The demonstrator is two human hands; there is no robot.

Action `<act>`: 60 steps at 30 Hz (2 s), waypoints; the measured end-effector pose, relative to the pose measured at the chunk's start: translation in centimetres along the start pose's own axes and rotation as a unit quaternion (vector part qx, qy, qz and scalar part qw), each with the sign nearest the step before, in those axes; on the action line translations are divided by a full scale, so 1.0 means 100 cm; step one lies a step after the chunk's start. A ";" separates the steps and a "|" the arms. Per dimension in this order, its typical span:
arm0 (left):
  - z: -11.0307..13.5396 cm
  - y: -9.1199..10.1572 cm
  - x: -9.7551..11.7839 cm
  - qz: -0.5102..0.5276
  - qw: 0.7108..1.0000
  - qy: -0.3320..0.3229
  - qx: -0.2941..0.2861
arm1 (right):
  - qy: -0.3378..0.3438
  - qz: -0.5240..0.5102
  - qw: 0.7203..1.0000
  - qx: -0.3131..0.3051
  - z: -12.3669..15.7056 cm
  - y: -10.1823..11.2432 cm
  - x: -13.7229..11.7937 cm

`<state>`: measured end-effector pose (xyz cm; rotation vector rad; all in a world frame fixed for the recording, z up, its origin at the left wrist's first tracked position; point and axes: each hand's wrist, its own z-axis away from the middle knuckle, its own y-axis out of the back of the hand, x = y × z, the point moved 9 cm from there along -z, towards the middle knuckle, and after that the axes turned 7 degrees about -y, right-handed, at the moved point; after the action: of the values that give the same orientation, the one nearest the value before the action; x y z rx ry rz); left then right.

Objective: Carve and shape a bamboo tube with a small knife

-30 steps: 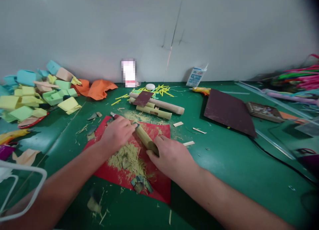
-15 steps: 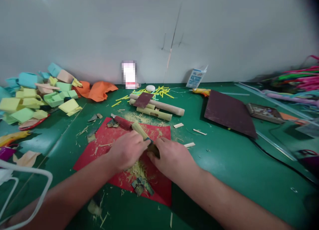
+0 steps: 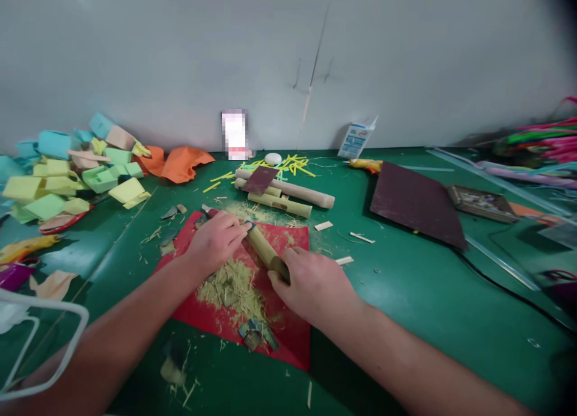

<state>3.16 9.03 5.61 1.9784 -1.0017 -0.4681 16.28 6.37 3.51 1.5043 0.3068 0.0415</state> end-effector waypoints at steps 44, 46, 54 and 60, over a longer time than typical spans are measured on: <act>0.001 -0.011 0.027 -0.005 0.997 -0.065 -0.050 | 0.031 -0.047 0.998 -0.019 0.003 -0.009 -0.008; 0.001 -0.005 0.019 -0.034 0.999 -0.028 -0.019 | 0.025 -0.043 0.999 -0.017 0.002 -0.008 -0.007; 0.002 -0.008 0.023 -0.044 0.998 -0.034 -0.033 | 0.021 -0.046 0.998 -0.023 0.001 -0.008 -0.006; 0.001 -0.012 0.033 -0.025 0.996 -0.070 -0.056 | 0.026 -0.041 0.998 -0.026 0.001 -0.008 -0.007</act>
<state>5.67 6.74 4.66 1.8936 -0.9922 -0.6841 15.47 6.01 2.84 1.4392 0.4066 0.0228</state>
